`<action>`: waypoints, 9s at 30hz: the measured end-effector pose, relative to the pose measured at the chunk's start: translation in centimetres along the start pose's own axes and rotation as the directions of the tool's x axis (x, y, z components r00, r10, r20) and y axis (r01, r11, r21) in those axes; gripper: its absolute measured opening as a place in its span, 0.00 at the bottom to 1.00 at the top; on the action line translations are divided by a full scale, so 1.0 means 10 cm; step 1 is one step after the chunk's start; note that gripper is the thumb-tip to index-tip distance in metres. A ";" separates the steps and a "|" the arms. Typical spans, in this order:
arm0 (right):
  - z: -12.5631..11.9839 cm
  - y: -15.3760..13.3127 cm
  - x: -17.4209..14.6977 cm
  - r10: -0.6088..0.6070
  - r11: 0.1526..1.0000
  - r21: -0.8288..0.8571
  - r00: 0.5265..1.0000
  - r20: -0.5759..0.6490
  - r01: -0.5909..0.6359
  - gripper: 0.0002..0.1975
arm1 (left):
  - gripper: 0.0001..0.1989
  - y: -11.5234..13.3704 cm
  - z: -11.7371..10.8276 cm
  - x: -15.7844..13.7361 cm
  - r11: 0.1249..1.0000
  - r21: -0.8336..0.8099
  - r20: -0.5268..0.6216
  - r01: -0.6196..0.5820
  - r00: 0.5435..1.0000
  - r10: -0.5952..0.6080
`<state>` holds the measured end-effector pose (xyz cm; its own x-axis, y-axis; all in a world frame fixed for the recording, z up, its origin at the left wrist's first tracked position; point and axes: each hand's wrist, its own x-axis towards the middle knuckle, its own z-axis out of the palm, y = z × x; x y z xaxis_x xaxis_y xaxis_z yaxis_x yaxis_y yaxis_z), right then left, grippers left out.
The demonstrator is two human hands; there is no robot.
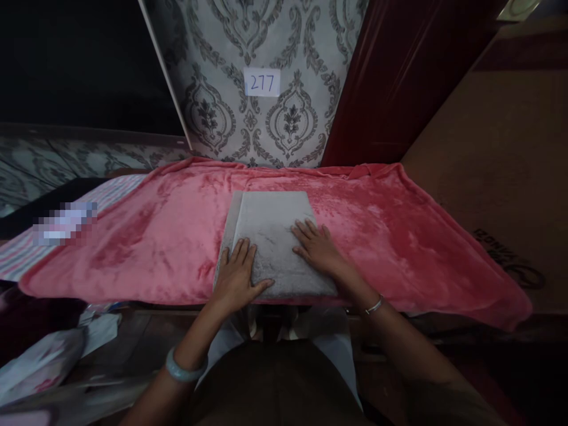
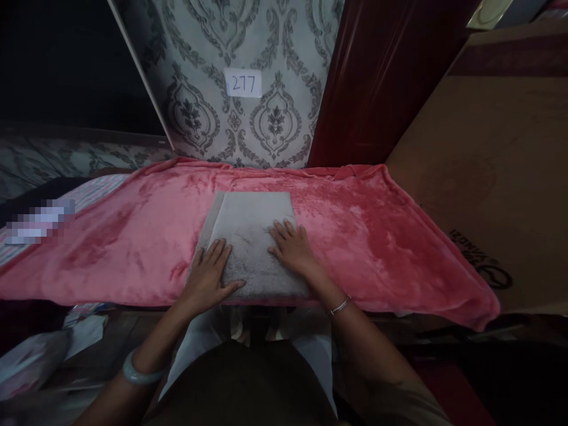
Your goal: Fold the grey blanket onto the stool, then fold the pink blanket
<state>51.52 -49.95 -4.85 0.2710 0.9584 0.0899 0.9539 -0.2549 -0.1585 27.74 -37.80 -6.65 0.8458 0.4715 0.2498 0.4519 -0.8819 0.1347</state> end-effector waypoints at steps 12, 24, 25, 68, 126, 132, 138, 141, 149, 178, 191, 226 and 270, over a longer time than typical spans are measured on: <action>0.07 -0.56 -0.23 -0.443 0.892 0.130 0.895 0.049 0.434 0.25 | 0.51 0.00 0.00 0.00 0.997 -0.071 0.005 0.009 1.000 -0.009; 0.10 -0.17 -0.09 -0.110 0.957 0.244 0.975 -0.191 0.156 0.25 | 0.52 -0.03 0.03 -0.01 0.996 -0.091 0.001 0.015 1.000 -0.015; 0.12 -0.18 -0.15 -0.143 0.936 0.287 0.966 -0.216 0.203 0.25 | 0.52 -0.02 0.02 -0.01 0.996 -0.088 0.001 0.013 1.000 -0.013; 0.31 -0.42 -0.49 -0.059 0.782 0.554 0.918 -0.391 0.286 0.14 | 0.46 0.00 -0.01 -0.01 1.000 -0.028 0.012 -0.002 1.000 0.002; 0.52 -0.49 -0.52 0.260 0.768 0.590 0.720 -0.643 0.250 0.13 | 0.45 -0.03 0.03 -0.01 1.000 -0.022 -0.022 -0.023 0.999 0.022; 0.45 -0.50 -0.60 0.318 0.709 0.647 0.692 -0.648 0.280 0.17 | 0.46 -0.03 0.02 -0.01 1.000 -0.012 -0.012 -0.019 1.000 0.019; 0.52 -0.53 -0.61 0.322 0.826 0.545 0.673 -0.666 0.145 0.13 | 0.45 -0.02 0.01 -0.01 1.000 -0.026 -0.014 -0.018 1.000 0.017; 0.52 -0.51 -0.64 0.298 0.809 0.558 0.691 -0.658 0.183 0.12 | 0.45 -0.02 0.00 -0.01 1.000 -0.022 -0.001 -0.014 1.000 0.014; 0.49 -0.50 -0.69 0.346 0.747 0.634 0.696 -0.630 0.203 0.13 | 0.45 -0.02 0.02 -0.01 1.000 -0.018 -0.017 -0.017 1.000 0.017; 0.52 -0.55 -0.67 0.380 0.782 0.607 0.662 -0.646 0.143 0.14 | 0.45 -0.03 0.02 0.00 1.000 -0.012 -0.005 -0.016 1.000 0.016; 0.57 -0.53 -0.63 0.375 0.804 0.584 0.668 -0.642 0.110 0.16 | 0.44 -0.04 0.03 0.00 1.000 -0.008 -0.010 -0.018 1.000 0.018; 0.48 -0.47 -0.56 0.211 0.854 0.500 0.779 -0.590 0.147 0.15 | 0.44 -0.02 0.02 0.00 1.000 -0.011 -0.005 -0.009 1.000 0.009; 0.46 -0.48 -0.49 0.041 0.917 0.364 0.870 -0.491 0.162 0.20 | 0.45 -0.01 0.01 0.00 1.000 -0.002 -0.002 -0.013 1.000 0.013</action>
<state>44.96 -52.83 -9.09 0.3382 0.7604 0.5544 0.8719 -0.0315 -0.4887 27.67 -37.71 -6.73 0.8509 0.4600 0.2536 0.4403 -0.8879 0.1335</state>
